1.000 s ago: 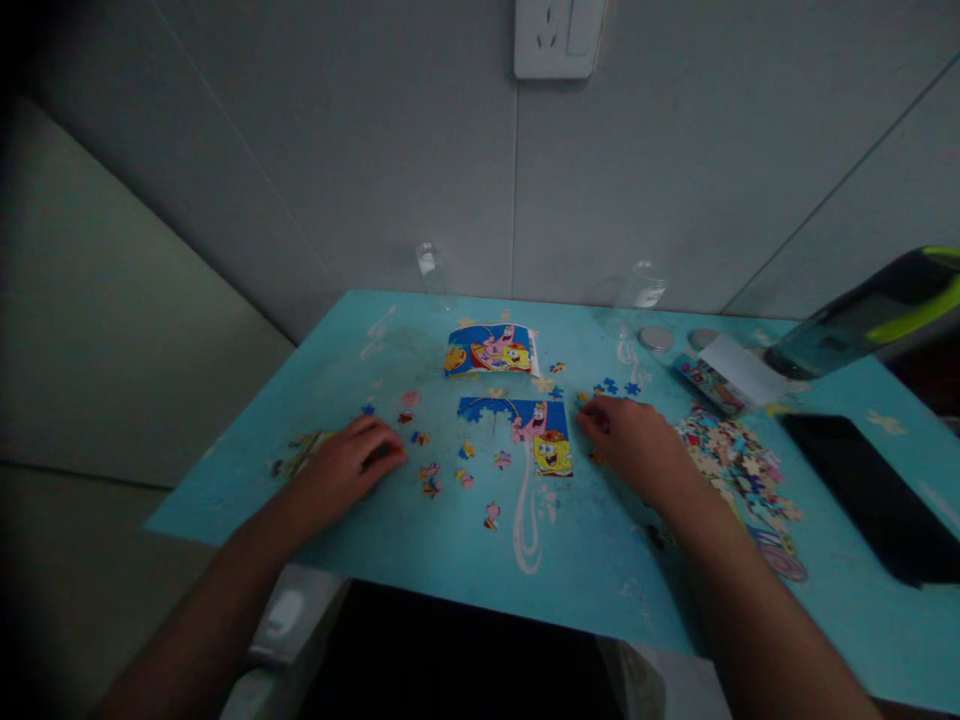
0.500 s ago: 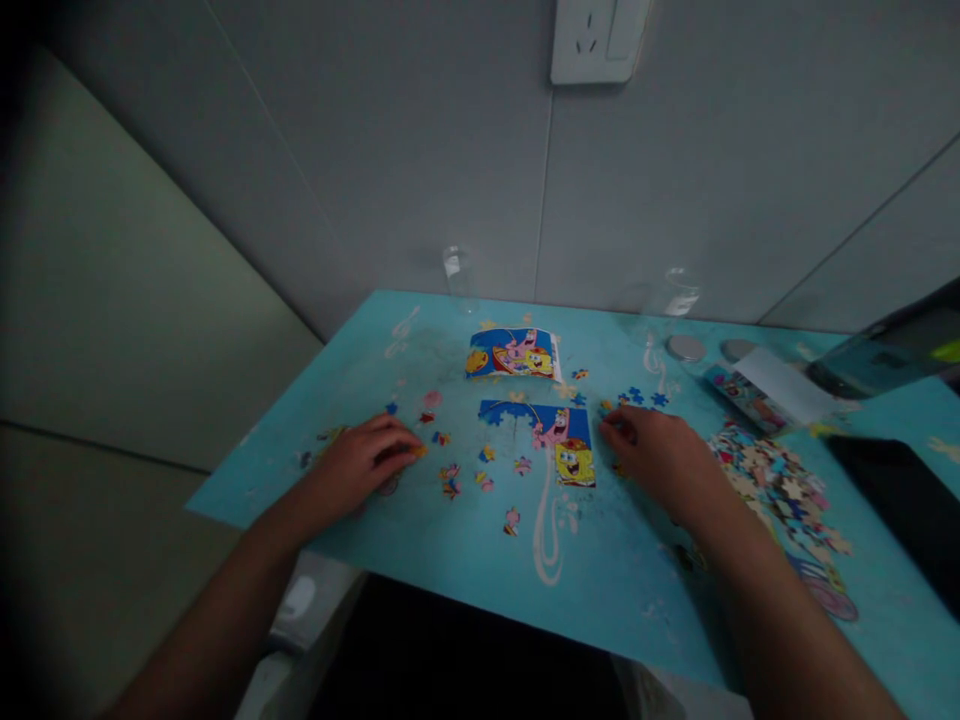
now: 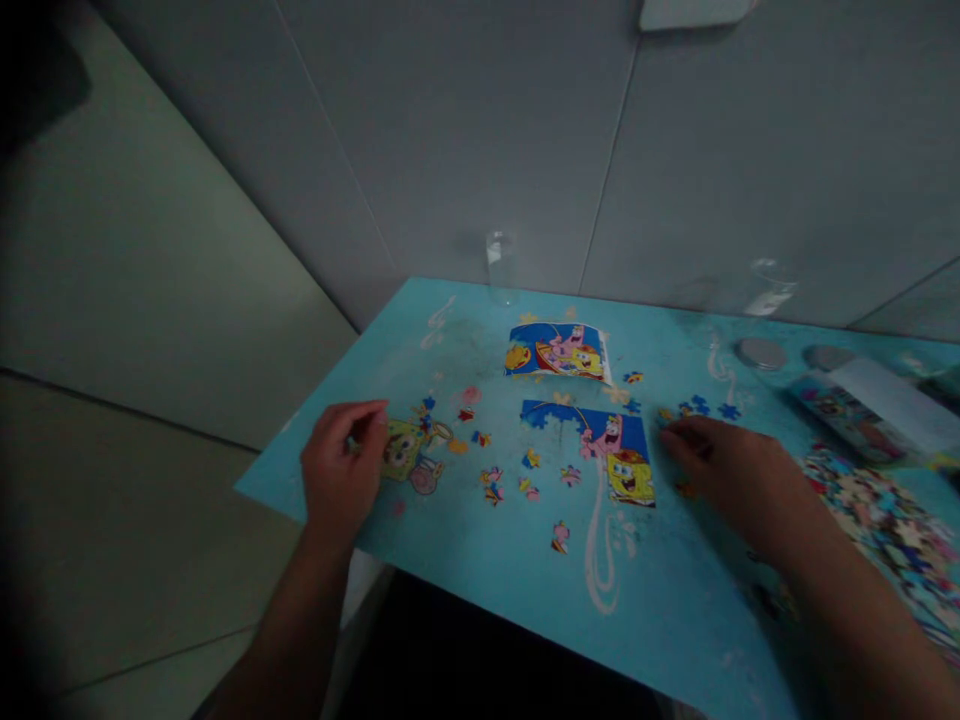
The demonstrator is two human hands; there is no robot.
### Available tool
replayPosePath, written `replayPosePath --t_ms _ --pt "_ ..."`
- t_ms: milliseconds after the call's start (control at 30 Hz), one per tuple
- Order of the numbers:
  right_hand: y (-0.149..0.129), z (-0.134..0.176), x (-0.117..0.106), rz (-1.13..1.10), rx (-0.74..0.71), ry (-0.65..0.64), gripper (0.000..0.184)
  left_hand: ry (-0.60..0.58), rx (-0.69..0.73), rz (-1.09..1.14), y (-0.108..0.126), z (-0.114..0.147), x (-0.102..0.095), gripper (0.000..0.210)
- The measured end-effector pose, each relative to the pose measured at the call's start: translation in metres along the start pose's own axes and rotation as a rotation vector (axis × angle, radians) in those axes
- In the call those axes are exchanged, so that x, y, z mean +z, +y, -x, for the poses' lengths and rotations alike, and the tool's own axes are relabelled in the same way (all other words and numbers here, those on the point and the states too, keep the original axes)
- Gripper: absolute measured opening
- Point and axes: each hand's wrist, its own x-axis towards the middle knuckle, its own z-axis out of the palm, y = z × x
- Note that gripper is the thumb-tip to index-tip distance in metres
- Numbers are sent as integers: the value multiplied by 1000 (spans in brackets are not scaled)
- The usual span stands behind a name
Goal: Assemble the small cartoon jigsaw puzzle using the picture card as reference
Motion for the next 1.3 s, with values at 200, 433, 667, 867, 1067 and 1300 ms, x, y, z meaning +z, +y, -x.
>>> replayPosePath --t_ms 200,433,667,867,1067,1300 --pt "7 -4 6 31 32 10 48 -40 -33 -67 -3 -1 2 15" --pt "8 -6 7 3 50 18 50 -54 -79 -125 -7 -1 5 16" --pt "0 -2 3 -1 4 4 43 -197 -33 -213 -9 -1 12 19" --pt "-2 -2 2 -52 -2 -5 40 -207 16 -219 -12 0 14 11" --pt "-4 -3 2 -31 11 -30 40 -328 53 -258 -8 -2 14 23" --pt "-3 -2 4 -61 -9 -29 36 -367 95 -254 -10 -1 14 26"
